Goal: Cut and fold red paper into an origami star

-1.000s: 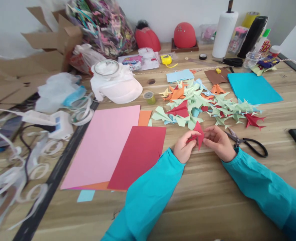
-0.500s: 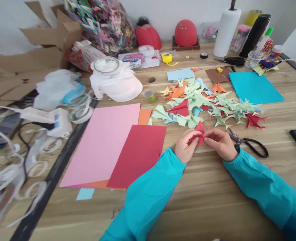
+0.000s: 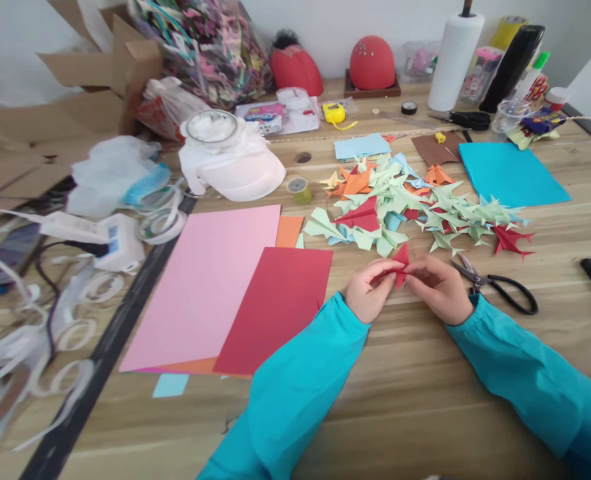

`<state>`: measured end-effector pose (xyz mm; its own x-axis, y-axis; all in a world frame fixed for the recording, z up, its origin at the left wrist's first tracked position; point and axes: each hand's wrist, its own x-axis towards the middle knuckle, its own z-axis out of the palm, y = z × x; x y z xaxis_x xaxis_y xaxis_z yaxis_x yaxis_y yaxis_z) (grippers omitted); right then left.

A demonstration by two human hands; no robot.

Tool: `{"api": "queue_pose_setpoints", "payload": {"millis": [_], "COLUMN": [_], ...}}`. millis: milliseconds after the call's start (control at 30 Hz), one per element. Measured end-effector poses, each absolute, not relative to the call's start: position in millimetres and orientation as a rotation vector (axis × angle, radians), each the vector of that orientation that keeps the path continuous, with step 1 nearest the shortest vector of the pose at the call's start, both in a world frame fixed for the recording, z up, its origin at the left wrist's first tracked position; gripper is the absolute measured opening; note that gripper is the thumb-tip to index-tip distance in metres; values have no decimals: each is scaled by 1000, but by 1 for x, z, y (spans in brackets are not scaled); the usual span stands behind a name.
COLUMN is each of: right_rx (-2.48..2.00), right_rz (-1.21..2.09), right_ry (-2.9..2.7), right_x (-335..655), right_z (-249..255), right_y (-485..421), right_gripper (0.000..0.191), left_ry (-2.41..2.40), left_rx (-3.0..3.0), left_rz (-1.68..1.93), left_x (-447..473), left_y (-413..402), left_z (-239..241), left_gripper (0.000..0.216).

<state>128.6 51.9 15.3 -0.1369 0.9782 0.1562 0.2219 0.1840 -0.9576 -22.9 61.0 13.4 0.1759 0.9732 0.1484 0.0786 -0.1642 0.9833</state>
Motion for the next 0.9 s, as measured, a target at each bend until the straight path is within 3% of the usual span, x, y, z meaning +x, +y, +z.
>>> {"api": "queue_pose_setpoints", "payload": {"millis": [300,600,900], "right_rx": [-1202,-1164,-1122], "right_rz": [650,766,1120], "right_ry": [-1801,-1679,-1422], "right_x": [130,131,130], "right_z": [22,22,10], "right_y": [48,50,51], "right_gripper": [15,13,12], "left_ry": [1089,1096,1104], "left_rx": [1333,1273,1417], "left_rz": [1159,1195,1166], "left_x": [-24,-23,-23], "left_y": [63,64,62], "left_z": [16,12,11], "left_gripper": [14,12,11]}}
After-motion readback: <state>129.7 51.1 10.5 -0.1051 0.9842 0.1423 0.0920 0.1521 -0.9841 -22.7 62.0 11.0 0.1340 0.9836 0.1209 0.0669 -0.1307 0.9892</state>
